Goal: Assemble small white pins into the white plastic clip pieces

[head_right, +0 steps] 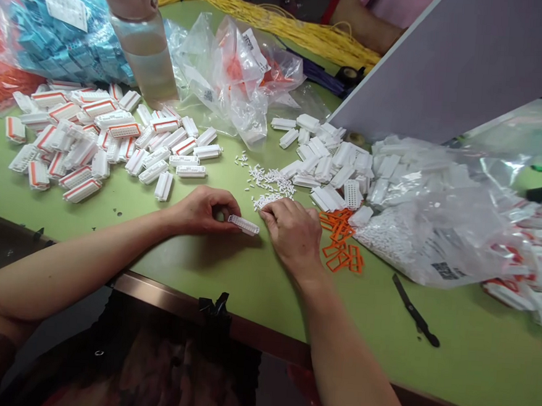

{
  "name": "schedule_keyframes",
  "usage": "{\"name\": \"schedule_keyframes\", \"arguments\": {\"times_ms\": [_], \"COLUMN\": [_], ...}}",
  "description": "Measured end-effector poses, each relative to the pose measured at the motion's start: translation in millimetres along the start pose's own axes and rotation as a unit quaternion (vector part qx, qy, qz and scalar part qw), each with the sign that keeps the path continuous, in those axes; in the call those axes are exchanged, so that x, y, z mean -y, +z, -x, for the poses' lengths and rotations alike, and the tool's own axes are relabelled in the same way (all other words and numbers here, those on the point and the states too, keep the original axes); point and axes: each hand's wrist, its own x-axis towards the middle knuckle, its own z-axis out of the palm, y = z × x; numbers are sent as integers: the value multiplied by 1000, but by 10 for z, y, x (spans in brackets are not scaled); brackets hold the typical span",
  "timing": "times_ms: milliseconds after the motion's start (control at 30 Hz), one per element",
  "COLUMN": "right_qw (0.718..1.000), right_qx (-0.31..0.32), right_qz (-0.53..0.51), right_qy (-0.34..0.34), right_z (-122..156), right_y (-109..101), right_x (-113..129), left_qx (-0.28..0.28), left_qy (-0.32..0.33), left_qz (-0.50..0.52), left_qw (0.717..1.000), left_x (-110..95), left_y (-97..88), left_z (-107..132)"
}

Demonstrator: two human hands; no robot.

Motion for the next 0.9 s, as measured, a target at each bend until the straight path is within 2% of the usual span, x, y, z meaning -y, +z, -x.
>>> {"name": "schedule_keyframes", "arguments": {"times_ms": [167, 300, 433, 667, 800, 900], "right_qw": [998, 1000, 999, 996, 994, 996], "right_qx": [-2, -5, -18, 27, 62, 70], "right_qz": [-57, -10, 50, -74, -76, -27], "right_qy": [19, -10, -7, 46, 55, 57], "right_z": [34, 38, 28, 26, 15, 4], "right_y": [-64, -42, -10, -109, -132, -121], "right_x": [-84, -19, 10, -224, -129, 0], "left_qx": [4, -2, 5, 3, 8, 11], "left_qy": [0, 7, 9, 10, 6, -1], "left_qz": [12, 13, 2, -10, -5, -1], "left_qw": [1000, 1000, 1000, 1000, 1000, 1000], "left_x": [18, 47, 58, 51, 37, 27], "left_y": [0, 1, -2, -3, -19, -30], "left_z": [5, 8, 10, 8, 9, 8]}}
